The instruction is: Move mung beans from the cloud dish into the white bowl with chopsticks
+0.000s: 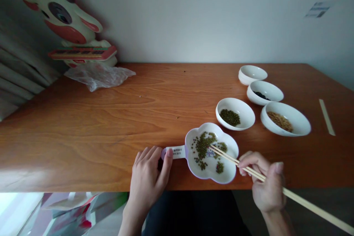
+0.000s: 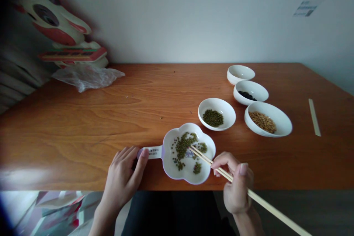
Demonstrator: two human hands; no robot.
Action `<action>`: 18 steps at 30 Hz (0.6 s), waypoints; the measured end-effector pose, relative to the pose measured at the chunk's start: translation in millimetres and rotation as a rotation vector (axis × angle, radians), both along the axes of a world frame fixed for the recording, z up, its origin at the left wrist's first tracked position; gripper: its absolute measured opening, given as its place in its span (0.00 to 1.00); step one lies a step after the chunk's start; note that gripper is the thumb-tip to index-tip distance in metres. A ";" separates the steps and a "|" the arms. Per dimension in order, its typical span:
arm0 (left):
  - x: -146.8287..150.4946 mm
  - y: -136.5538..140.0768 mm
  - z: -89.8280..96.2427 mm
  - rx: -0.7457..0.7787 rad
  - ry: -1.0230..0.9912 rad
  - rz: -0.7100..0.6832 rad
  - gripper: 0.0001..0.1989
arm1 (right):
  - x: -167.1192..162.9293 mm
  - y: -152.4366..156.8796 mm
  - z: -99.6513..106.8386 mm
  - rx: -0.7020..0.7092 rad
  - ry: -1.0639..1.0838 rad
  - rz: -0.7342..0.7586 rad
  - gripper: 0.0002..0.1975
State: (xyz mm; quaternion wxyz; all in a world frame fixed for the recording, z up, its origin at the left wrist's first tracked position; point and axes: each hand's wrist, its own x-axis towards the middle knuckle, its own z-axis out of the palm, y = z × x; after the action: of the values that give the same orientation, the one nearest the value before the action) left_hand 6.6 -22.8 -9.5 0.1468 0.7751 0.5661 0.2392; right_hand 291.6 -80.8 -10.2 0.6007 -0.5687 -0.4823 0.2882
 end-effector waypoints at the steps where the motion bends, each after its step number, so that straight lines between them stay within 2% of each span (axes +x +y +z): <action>1: 0.1 0.0 0.2 0.004 0.000 -0.001 0.15 | 0.2 0.2 -0.3 -0.008 -0.005 0.003 0.40; 10: -0.7 -0.9 -0.3 0.000 0.008 0.005 0.15 | 9.5 -3.8 -11.8 -0.077 -0.066 0.030 0.42; 18: -0.9 -0.4 0.3 0.014 0.006 -0.004 0.15 | 0.7 1.9 0.1 0.005 -0.024 -0.003 0.41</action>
State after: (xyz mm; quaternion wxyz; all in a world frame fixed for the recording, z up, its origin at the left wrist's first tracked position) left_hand 5.7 -23.2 -9.2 0.1403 0.7780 0.5632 0.2406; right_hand 292.3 -78.8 -10.1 0.5967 -0.5714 -0.4894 0.2791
